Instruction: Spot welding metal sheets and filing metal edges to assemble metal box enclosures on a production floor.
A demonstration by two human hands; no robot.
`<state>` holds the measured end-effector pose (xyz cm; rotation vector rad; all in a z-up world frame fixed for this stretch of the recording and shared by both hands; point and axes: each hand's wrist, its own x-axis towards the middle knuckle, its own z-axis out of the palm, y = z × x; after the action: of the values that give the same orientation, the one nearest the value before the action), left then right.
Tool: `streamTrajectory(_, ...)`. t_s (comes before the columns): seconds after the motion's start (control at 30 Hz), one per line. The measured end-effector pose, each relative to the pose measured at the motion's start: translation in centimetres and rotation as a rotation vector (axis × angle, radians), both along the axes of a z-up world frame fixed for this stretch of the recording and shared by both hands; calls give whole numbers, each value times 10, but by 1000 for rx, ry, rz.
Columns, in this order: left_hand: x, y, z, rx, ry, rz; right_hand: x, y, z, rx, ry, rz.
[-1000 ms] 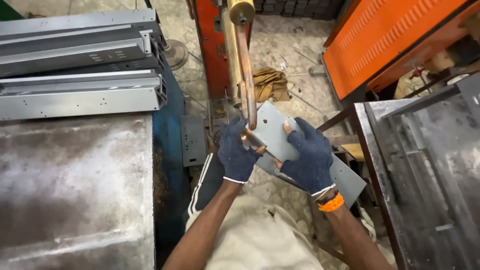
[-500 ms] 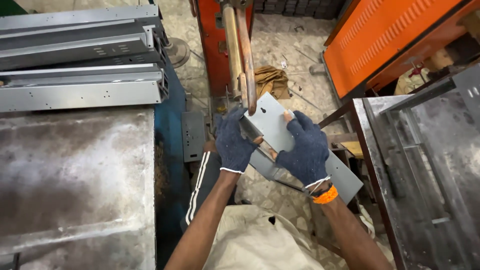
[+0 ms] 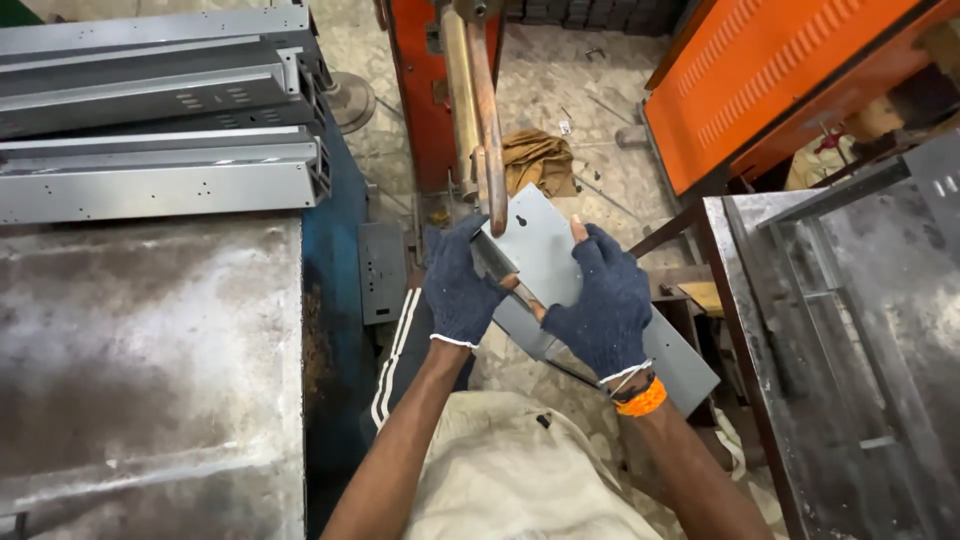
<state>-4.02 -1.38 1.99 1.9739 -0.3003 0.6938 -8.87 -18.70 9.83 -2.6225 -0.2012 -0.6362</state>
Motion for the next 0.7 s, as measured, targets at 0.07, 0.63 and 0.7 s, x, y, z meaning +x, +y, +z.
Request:
streamTrajectory(0.07, 2, 0, -4, -33, -13, -17, 1, 1, -2, -16, -2, -14)
streamTrajectory(0.63, -2, 6, -2, -65, 181, -96, -14, 13, -5, -4, 37, -58)
streamTrajectory(0.7, 1, 7, -3, -116, 269, -152, -16, 17, -6, -35, 69, -133)
